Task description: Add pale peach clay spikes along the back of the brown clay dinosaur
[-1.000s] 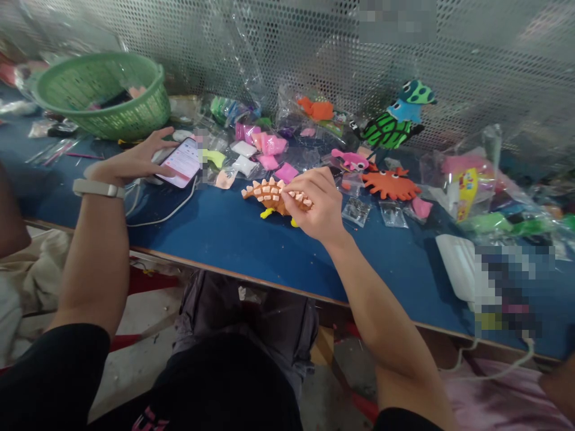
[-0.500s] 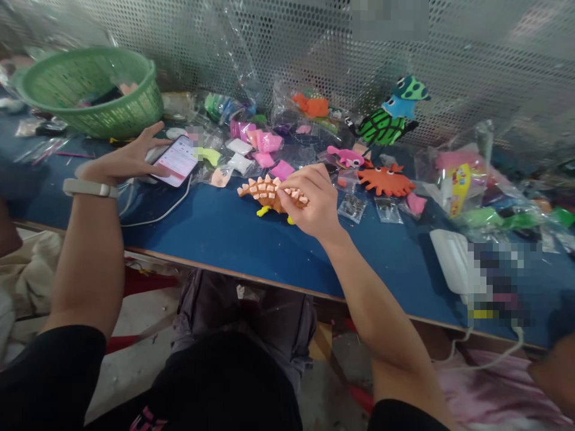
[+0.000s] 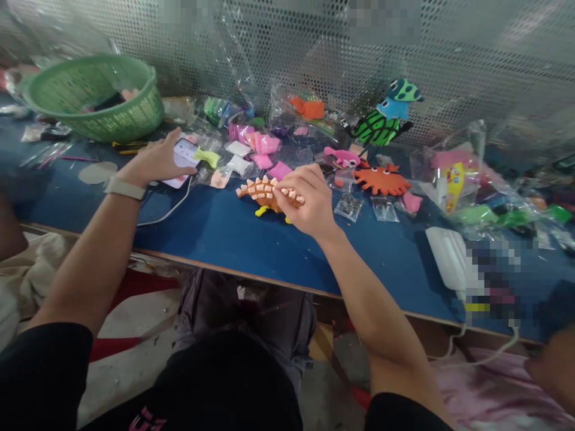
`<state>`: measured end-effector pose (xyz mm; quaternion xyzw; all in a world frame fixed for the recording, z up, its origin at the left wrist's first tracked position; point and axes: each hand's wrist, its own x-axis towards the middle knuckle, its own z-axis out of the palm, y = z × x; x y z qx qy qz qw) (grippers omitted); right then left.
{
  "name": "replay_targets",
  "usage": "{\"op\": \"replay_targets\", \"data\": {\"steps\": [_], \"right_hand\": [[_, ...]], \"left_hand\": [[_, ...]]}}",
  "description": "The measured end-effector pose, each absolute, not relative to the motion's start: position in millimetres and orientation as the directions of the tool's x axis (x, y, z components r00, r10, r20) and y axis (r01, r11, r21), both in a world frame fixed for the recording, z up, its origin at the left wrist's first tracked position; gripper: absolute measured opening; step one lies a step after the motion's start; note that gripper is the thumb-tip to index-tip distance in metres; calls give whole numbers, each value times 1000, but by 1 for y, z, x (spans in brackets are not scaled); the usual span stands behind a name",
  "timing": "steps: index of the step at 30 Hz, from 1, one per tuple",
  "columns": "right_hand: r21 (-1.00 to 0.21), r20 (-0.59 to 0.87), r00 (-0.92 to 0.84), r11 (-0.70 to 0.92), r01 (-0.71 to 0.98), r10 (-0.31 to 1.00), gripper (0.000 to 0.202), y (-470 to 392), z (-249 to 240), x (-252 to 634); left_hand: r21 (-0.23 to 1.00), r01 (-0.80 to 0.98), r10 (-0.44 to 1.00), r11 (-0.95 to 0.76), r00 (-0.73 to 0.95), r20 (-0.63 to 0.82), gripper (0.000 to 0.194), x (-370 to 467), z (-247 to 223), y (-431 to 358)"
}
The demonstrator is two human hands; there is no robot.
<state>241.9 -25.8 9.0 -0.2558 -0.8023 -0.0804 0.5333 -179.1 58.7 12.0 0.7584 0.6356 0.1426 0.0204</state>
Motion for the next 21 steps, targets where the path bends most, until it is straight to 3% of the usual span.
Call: {"op": "replay_targets", "data": {"steps": [6,10,21], "right_hand": [[-155,899,-288,857,492,329,6,-26,10,242],[-166,888,-301,853,494,347,4,-25,8,244],[-210,868,-317,860,464,383,3,-25,8,243]], "left_hand": [[149,988,971,-27,-10,239,120,-143,11,63],[81,996,980,42,-56,190,119,-128,18,58],[6,995,984,102,-102,146,101,-120,32,42]]}}
